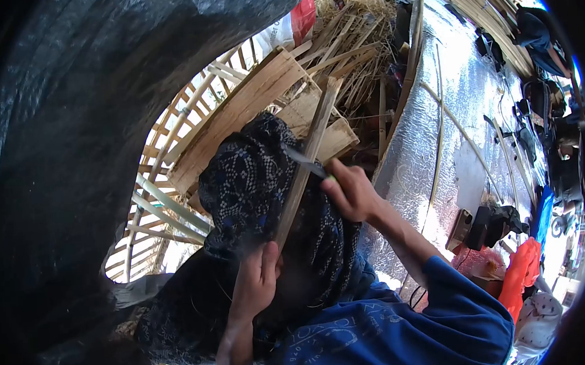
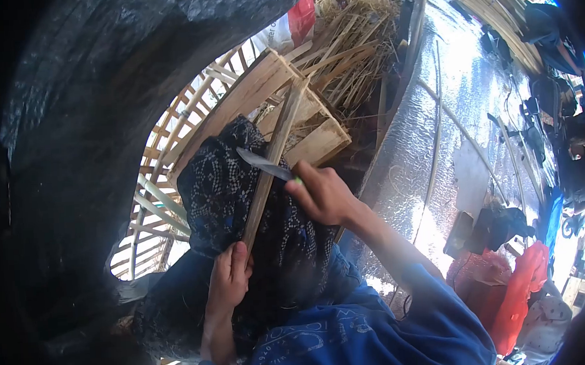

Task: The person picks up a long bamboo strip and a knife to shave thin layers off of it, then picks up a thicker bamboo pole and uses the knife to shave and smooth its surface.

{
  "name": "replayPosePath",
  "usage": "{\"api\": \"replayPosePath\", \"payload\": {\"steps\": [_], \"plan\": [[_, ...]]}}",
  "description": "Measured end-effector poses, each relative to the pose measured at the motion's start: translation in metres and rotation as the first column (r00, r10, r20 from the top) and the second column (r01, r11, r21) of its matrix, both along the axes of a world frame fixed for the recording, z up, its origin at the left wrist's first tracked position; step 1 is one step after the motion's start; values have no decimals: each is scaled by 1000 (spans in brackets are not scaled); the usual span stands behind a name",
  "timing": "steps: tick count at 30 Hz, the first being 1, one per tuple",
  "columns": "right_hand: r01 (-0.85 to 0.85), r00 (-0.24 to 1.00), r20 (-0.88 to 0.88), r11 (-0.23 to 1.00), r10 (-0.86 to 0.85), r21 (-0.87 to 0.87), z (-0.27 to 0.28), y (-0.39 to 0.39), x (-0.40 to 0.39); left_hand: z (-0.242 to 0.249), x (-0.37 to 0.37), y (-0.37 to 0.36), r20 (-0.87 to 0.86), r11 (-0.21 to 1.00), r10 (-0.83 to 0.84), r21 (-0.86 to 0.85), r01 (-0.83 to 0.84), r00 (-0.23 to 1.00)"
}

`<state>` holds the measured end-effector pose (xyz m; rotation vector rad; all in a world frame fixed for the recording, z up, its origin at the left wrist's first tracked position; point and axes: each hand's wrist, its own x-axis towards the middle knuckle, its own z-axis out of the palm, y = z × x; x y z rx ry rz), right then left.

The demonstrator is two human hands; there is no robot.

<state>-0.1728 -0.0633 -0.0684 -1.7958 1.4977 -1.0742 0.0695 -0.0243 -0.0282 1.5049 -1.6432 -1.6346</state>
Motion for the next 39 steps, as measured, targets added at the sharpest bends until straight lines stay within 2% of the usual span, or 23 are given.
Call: {"api": "replayPosePath", "payload": {"steps": [1, 4, 8, 10, 12, 14, 15, 17, 18, 20, 23, 25, 27, 29, 33, 35, 36, 39], "plan": [[-131, 990, -37, 986, 136, 105, 2, 4, 1, 0, 0, -1, -22, 998, 14, 56, -13, 1000], [-184, 975, -106, 977, 195, 103, 5, -2, -4, 6, 0, -4, -61, 983, 40, 182, -29, 997], [-185, 960, -196, 978, 202, 100, 17, -9, -2, 5, 6, -4, -125, 935, 93, 353, -43, 988], [-184, 951, -244, 982, 191, 50, 21, -10, 3, 6, 7, -4, -129, 935, 94, 353, -43, 987], [-181, 953, -233, 981, 193, 72, 20, -10, 5, 7, 7, -3, -130, 934, 98, 354, -46, 987], [-178, 955, -224, 980, 195, 92, 19, -10, 6, 8, 7, -3, -91, 946, 69, 323, -35, 993], [-171, 954, -241, 984, 176, 43, 17, -10, 7, 6, 7, -2, -93, 945, 69, 324, -36, 993], [-164, 953, -259, 986, 157, -6, 14, -11, 6, 0, 4, 2, 1, 997, 13, 75, -13, 1000], [-160, 940, -309, 987, 143, -30, 14, -12, 4, -1, 2, 4, -1, 997, 13, 75, -13, 1000], [-151, 925, -361, 987, 121, -57, 10, -14, 1, -3, -2, 5, 121, 987, -23, -153, 41, 992], [-167, 885, -458, 977, 87, -136, -5, -20, -4, -3, -4, 6, 156, 972, -9, -230, 45, 988], [-160, 902, -432, 934, 6, -319, -14, -28, -2, 0, -4, 4, 169, 979, -17, -196, 50, 986], [-157, 887, -461, 942, 2, -298, -19, -31, -4, 0, -3, 1, 188, 985, -25, -163, 56, 982], [-159, 870, -493, 948, 2, -275, -23, -35, -7, -4, -4, 1, 182, 972, -14, -229, 56, 983], [-149, 860, -509, 934, -41, -325, -25, -41, -15, -8, -6, -1, 148, 982, -14, -186, 42, 989], [-140, 844, -531, 923, -78, -358, -24, -45, -20, -13, -9, 0, 129, 942, 16, -334, 28, 992], [-141, 843, -532, 923, -79, -359, -24, -43, -19, -12, -10, 0, 127, 942, 17, -335, 27, 992], [-57, 901, -429, 964, -62, -259, -20, -34, -9, -9, -8, -1, 124, 937, 17, -347, 28, 992]]}}
